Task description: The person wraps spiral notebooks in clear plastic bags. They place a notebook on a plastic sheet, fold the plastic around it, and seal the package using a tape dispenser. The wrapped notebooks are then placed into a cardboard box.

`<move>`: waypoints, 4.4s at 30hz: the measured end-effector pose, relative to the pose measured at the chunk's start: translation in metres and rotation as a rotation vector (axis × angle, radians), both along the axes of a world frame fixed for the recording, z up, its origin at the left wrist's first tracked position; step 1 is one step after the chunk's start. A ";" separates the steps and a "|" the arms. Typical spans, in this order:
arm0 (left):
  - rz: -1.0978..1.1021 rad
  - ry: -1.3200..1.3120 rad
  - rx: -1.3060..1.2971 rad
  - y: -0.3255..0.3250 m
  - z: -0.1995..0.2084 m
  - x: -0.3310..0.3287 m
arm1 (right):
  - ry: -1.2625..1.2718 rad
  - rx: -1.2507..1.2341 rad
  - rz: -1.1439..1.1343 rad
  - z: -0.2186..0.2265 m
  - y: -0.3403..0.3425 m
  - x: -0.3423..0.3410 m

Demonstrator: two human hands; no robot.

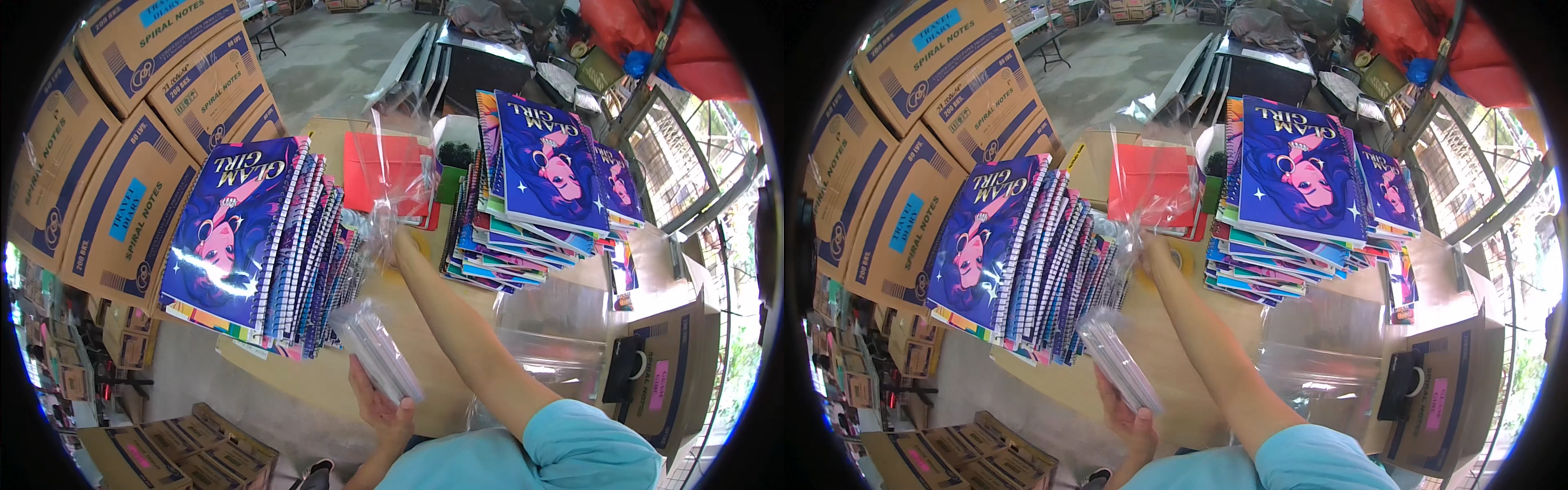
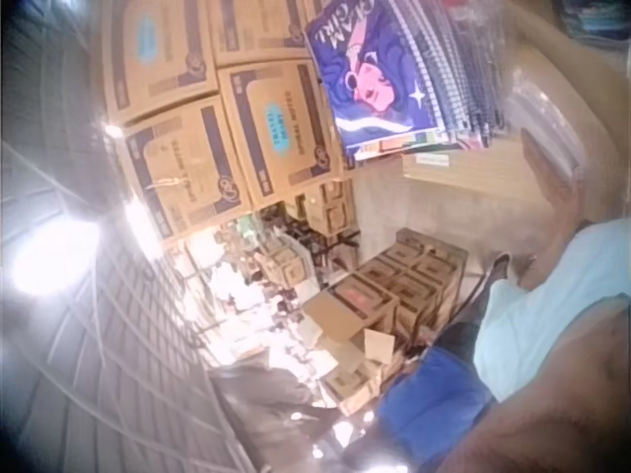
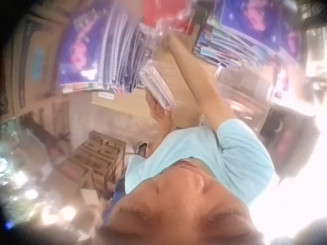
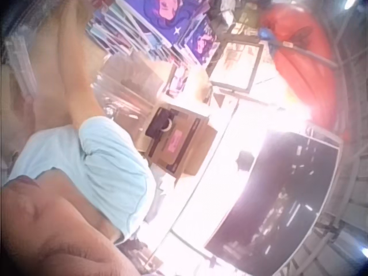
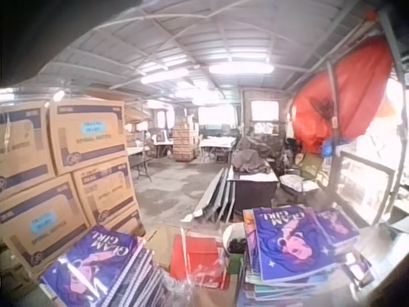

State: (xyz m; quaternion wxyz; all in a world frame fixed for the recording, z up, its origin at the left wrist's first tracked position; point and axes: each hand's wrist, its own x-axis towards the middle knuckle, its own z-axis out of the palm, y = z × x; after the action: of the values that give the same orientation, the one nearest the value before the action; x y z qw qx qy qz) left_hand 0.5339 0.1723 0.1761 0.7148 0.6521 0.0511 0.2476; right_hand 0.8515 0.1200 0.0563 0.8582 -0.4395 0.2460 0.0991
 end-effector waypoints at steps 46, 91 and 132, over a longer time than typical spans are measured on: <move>-1.242 0.041 1.592 -0.221 -0.144 -0.152 | 0.417 -0.831 0.162 0.121 -0.336 -0.638; -0.769 -0.278 1.419 -0.303 -0.149 0.067 | -0.024 -1.962 0.185 -0.014 -0.478 -0.409; -0.725 0.540 0.096 -0.438 0.092 0.312 | -0.016 -0.431 -0.061 0.188 -0.574 -0.113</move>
State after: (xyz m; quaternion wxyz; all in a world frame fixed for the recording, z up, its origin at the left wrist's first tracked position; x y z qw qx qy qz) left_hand 0.8454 -0.2654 0.2680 0.6853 0.7015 -0.0075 -0.1954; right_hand 0.7382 -0.4544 0.2444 0.7489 -0.6059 0.2678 0.0147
